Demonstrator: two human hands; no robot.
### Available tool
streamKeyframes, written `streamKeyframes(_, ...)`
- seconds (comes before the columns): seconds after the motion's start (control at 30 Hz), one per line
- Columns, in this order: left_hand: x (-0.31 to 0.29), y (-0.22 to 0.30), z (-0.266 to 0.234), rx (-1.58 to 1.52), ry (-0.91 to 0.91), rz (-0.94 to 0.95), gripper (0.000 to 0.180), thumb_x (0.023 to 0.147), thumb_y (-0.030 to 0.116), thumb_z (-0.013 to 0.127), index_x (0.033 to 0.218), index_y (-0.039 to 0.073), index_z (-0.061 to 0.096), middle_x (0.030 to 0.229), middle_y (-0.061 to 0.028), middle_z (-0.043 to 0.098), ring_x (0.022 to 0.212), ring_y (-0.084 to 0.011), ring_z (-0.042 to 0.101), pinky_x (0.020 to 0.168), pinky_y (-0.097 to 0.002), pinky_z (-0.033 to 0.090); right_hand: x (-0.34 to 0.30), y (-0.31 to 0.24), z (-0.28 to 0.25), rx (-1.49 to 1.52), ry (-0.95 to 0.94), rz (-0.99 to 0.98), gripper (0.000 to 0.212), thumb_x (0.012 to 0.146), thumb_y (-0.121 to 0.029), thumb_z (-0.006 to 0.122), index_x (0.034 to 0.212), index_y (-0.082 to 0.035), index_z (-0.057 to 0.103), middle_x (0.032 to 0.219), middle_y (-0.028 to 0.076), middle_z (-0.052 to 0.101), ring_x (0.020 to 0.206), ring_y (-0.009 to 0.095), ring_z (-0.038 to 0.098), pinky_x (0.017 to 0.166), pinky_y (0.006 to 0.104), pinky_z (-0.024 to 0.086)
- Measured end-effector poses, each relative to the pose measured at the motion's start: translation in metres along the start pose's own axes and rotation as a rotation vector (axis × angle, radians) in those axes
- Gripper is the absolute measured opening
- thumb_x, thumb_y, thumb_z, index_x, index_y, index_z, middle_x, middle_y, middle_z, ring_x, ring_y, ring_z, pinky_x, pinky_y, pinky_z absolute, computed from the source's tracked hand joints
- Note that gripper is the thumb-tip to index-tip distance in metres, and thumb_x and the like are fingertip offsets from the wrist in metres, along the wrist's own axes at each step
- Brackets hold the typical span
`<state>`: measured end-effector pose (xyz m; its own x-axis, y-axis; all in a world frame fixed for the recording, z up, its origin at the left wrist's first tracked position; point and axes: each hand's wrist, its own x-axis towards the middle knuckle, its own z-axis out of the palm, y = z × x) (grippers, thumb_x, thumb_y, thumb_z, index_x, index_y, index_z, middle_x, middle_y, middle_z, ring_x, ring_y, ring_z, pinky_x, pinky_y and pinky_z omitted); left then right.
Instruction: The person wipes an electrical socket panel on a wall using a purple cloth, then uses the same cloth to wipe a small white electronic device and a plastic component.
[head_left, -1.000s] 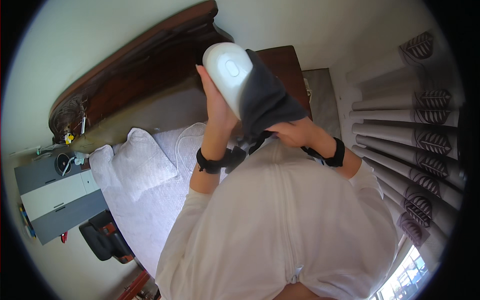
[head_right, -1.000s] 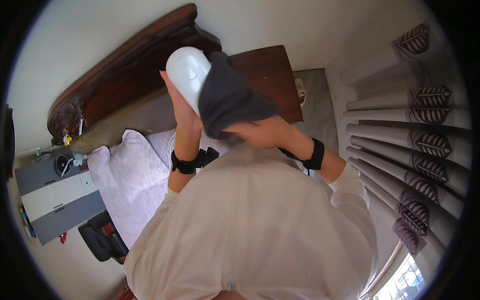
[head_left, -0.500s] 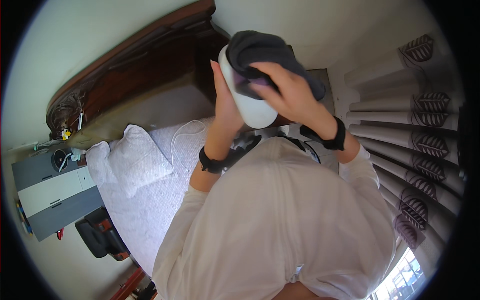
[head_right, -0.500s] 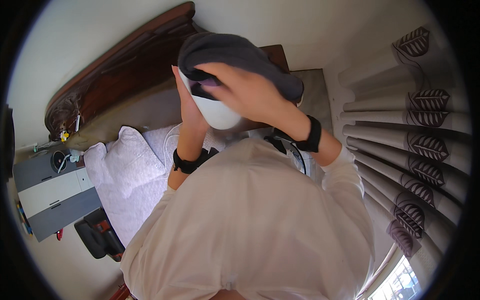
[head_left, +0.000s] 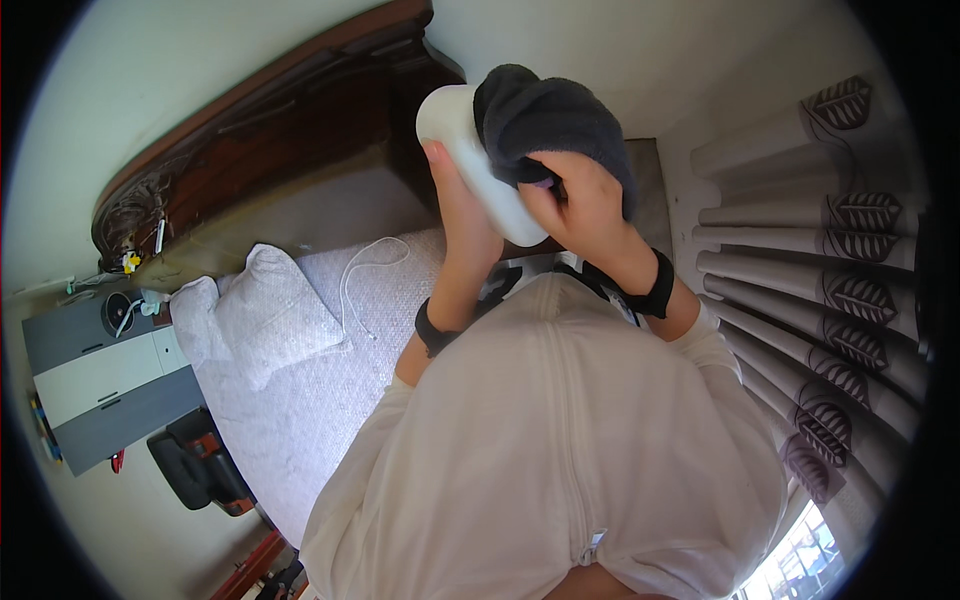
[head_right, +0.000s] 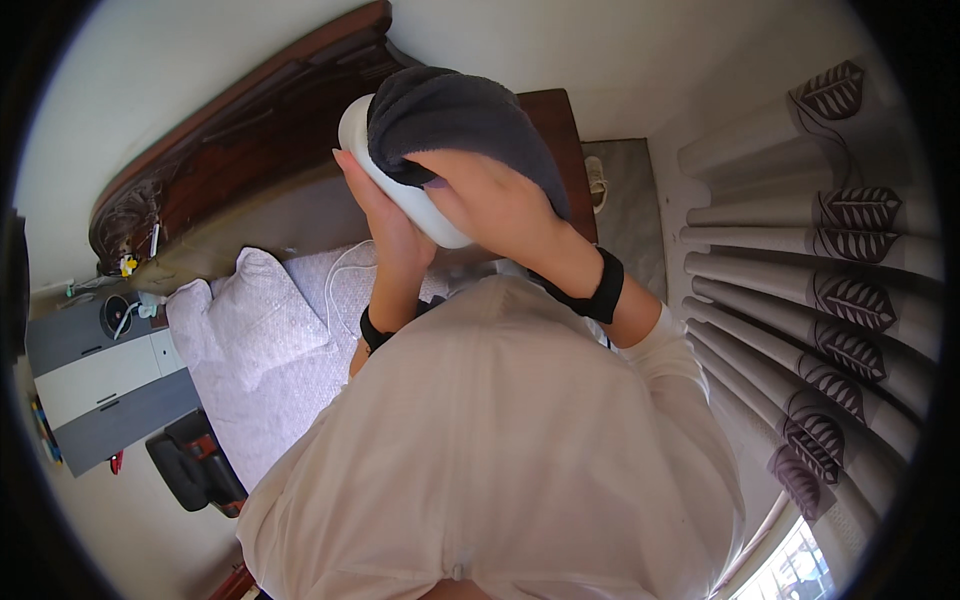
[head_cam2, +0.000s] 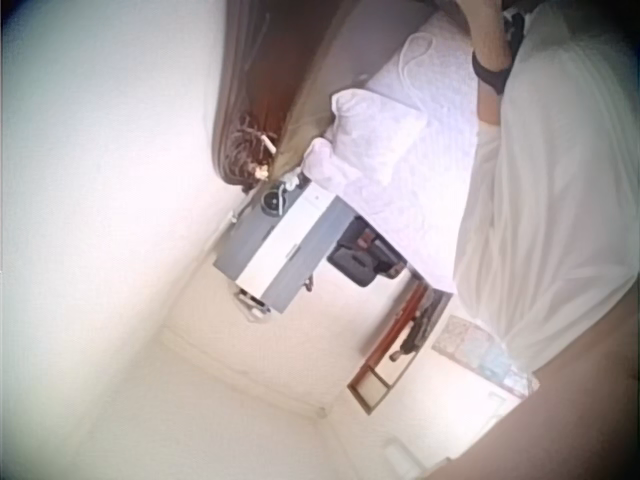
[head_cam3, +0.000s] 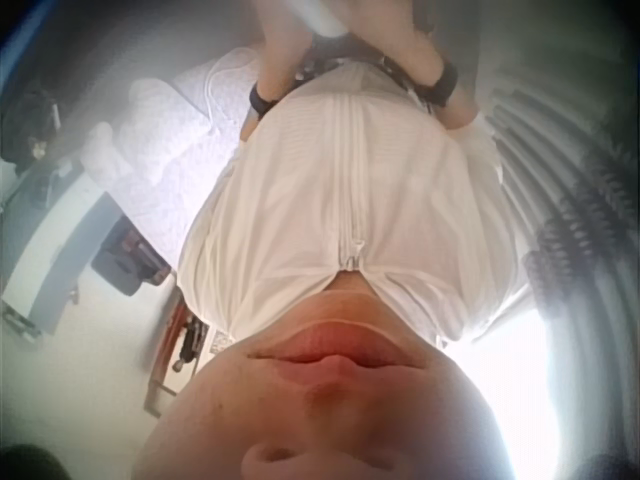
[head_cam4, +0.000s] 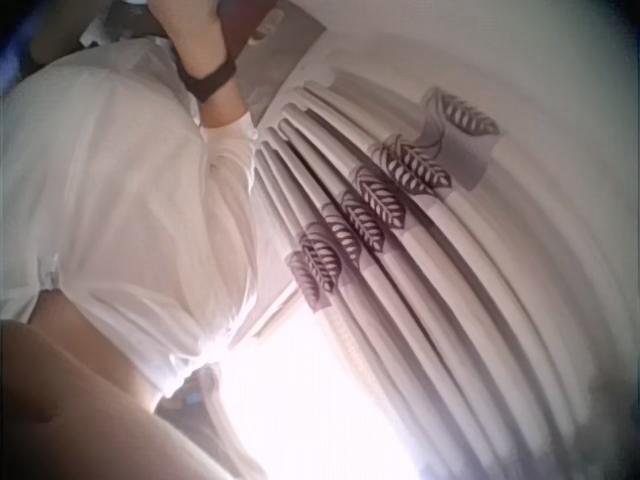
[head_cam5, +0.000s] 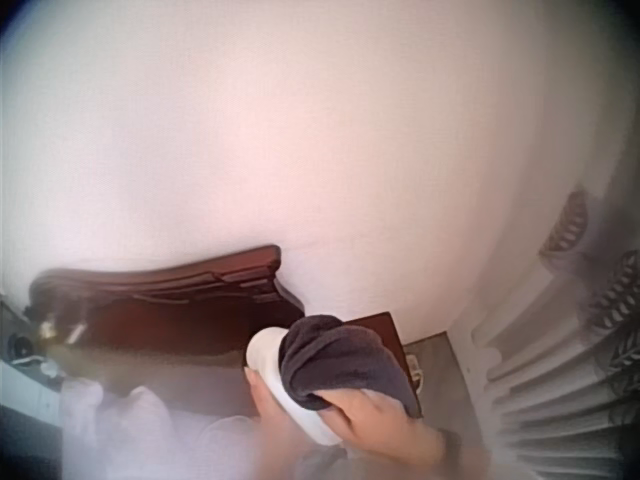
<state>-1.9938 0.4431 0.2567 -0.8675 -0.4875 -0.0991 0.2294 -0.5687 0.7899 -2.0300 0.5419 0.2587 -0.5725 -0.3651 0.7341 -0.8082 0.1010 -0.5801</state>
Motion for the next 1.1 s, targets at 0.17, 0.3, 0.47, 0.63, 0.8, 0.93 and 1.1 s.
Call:
streamKeyframes(0.17,-0.003,-0.002,-0.005,-0.002,-0.027,0.028,0.061,0.087,0.055,0.023,0.120,0.006,0.040,0.118,-0.0067,0.047,0.109,-0.0198,0.044,0.093,-0.0301,0.034,-0.021,0.012,-0.001,0.132,0.099,0.181,0.031,0.067,-0.003,0.060,0.098,-0.005,0.058,0.092,0.010,0.060,0.080,0.024,0.059,0.071,0.0285,0.047)
streamKeyframes(0.3,-0.009,-0.002,-0.003,0.045,-0.088,0.090,0.061,0.087,0.054,0.022,0.119,0.005,0.040,0.118,-0.0080,0.046,0.110,-0.0195,0.044,0.093,-0.0305,0.033,-0.020,-0.005,-0.007,-0.003,0.057,-0.008,0.035,0.065,0.002,0.059,0.100,-0.004,0.056,0.093,0.011,0.059,0.081,0.025,0.059,0.071,0.0283,0.047)
streamKeyframes(0.47,-0.009,-0.002,-0.007,0.144,-0.136,0.085,0.064,0.087,0.055,0.021,0.121,0.004,0.037,0.120,-0.0082,0.044,0.111,-0.0202,0.042,0.094,-0.0323,0.034,0.001,-0.001,-0.011,0.057,0.157,0.191,0.036,0.066,0.009,0.052,0.101,0.000,0.052,0.094,0.014,0.057,0.082,0.027,0.058,0.072,0.0299,0.045)
streamKeyframes(0.63,-0.016,-0.001,-0.002,0.190,-0.230,0.174,0.063,0.087,0.055,0.020,0.121,0.004,0.036,0.120,-0.0082,0.044,0.111,-0.0213,0.043,0.092,-0.0338,0.036,-0.011,0.003,-0.008,-0.027,0.265,0.086,0.035,0.067,0.009,0.051,0.102,0.000,0.051,0.093,0.014,0.057,0.080,0.027,0.057,0.071,0.0281,0.045)
streamKeyframes(0.8,-0.012,-0.006,-0.001,0.147,-0.193,0.079,0.061,0.088,0.054,0.021,0.121,0.005,0.037,0.118,-0.0080,0.045,0.109,-0.0198,0.045,0.092,-0.0313,0.035,-0.020,0.001,-0.009,0.008,0.358,-0.017,0.037,0.064,0.008,0.056,0.100,0.000,0.052,0.090,0.014,0.058,0.075,0.026,0.059,0.069,0.0279,0.047)
streamKeyframes(0.93,-0.010,-0.005,0.000,0.204,-0.117,0.098,0.060,0.088,0.053,0.020,0.122,0.006,0.037,0.119,-0.0077,0.045,0.110,-0.0199,0.043,0.094,-0.0316,0.034,-0.011,-0.005,-0.014,-0.001,0.267,0.051,0.035,0.065,0.005,0.057,0.099,-0.002,0.055,0.092,0.013,0.059,0.081,0.026,0.059,0.071,0.0302,0.047)
streamKeyframes(1.1,-0.013,-0.006,0.005,0.140,-0.213,0.063,0.060,0.088,0.053,0.021,0.121,0.006,0.038,0.118,-0.0083,0.046,0.108,-0.0195,0.045,0.093,-0.0314,0.035,-0.023,-0.009,-0.016,-0.004,0.226,0.112,0.031,0.065,0.001,0.057,0.096,-0.003,0.057,0.093,0.012,0.060,0.084,0.026,0.058,0.075,0.0302,0.046)
